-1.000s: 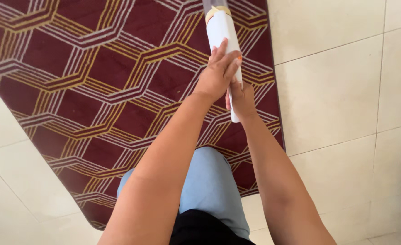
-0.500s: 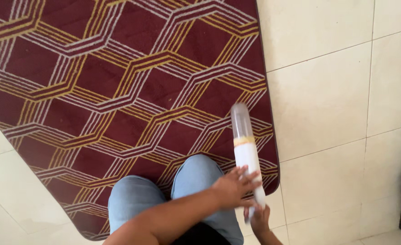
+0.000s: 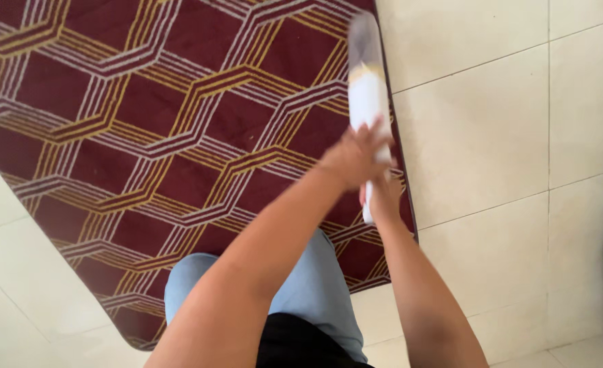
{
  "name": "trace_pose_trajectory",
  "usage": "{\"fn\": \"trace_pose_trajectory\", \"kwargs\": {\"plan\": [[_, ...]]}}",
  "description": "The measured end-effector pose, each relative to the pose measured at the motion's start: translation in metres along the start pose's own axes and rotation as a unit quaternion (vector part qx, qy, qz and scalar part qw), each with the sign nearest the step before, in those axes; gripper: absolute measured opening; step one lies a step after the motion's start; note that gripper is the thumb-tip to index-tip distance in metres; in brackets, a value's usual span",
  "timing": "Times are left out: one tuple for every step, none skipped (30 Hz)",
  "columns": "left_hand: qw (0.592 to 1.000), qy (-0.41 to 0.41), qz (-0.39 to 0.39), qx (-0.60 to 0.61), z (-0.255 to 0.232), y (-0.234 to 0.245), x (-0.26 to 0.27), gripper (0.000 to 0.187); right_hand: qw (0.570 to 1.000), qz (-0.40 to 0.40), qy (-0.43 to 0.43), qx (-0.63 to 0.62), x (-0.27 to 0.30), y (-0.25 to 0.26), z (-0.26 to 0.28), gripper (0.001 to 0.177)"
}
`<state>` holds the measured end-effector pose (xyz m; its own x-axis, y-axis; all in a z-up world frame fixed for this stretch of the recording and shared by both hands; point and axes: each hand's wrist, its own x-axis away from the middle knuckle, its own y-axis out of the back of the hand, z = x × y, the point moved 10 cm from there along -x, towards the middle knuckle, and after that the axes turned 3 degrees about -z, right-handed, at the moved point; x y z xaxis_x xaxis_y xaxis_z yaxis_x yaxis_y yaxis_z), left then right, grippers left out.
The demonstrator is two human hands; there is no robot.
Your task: The person holds a white vacuum canister and shakes it repeatedly over a rug, first while kneeling and then while standing.
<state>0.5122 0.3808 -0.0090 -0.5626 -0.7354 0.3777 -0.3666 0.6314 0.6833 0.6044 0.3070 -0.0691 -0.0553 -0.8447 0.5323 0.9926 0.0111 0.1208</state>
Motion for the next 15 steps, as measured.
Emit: {"fn": "trace_pose_trajectory", "kwargs": {"plan": [[0.999,0.007,0.010,0.042,-0.011,-0.020,0.007,0.064,0.997,-0.042,-0.056,-0.031,0.027,0.023,-0.033,0.060],[0.992,0.051,0.074,0.092,-0.021,-0.054,0.022,0.078,0.995,-0.045,-0.085,-0.009,0.062,0.045,-0.061,0.058],[0.976,0.093,0.138,0.143,-0.037,-0.091,0.045,0.094,0.986,-0.070,-0.144,0.038,0.103,0.071,-0.098,0.063],[0.984,-0.021,0.156,0.082,-0.074,-0.113,0.067,0.066,0.976,-0.106,-0.191,0.016,0.150,0.096,-0.131,0.050],[0.972,-0.031,0.205,0.112,-0.095,-0.142,0.092,0.070,0.981,-0.098,-0.149,0.080,0.194,0.118,-0.142,0.053],[0.971,-0.074,0.199,0.114,-0.120,-0.158,0.116,0.070,0.994,-0.054,-0.091,-0.003,0.235,0.123,-0.150,0.050],[0.967,-0.118,0.191,0.116,-0.140,-0.171,0.133,0.071,0.989,-0.058,-0.136,-0.002,0.272,0.136,-0.173,0.054],[0.964,-0.117,0.206,0.118,-0.150,-0.186,0.147,0.071,0.992,-0.038,-0.121,-0.008,0.301,0.141,-0.179,0.054],[0.962,-0.116,0.217,0.117,-0.154,-0.196,0.159,0.070,0.995,-0.016,-0.102,-0.015,0.310,0.142,-0.184,0.053],[0.960,-0.114,0.228,0.115,-0.158,-0.202,0.166,0.070,0.993,-0.024,-0.114,-0.001,0.308,0.148,-0.192,0.055],[0.966,-0.115,0.207,0.099,-0.152,-0.198,0.158,0.071,0.992,-0.029,-0.123,0.011,0.296,0.147,-0.197,0.056],[0.972,-0.116,0.187,0.083,-0.143,-0.190,0.143,0.072,0.990,-0.033,-0.132,0.022,0.281,0.144,-0.197,0.058],[0.977,-0.116,0.167,0.066,-0.132,-0.178,0.129,0.073,0.992,-0.045,-0.115,0.024,0.255,0.137,-0.189,0.056],[0.979,-0.095,0.173,0.043,-0.116,-0.168,0.114,0.071,0.993,-0.057,-0.098,0.024,0.218,0.127,-0.178,0.054],[0.980,-0.074,0.182,0.022,-0.096,-0.156,0.095,0.070,0.994,-0.055,-0.080,0.045,0.183,0.115,-0.161,0.054]]}}
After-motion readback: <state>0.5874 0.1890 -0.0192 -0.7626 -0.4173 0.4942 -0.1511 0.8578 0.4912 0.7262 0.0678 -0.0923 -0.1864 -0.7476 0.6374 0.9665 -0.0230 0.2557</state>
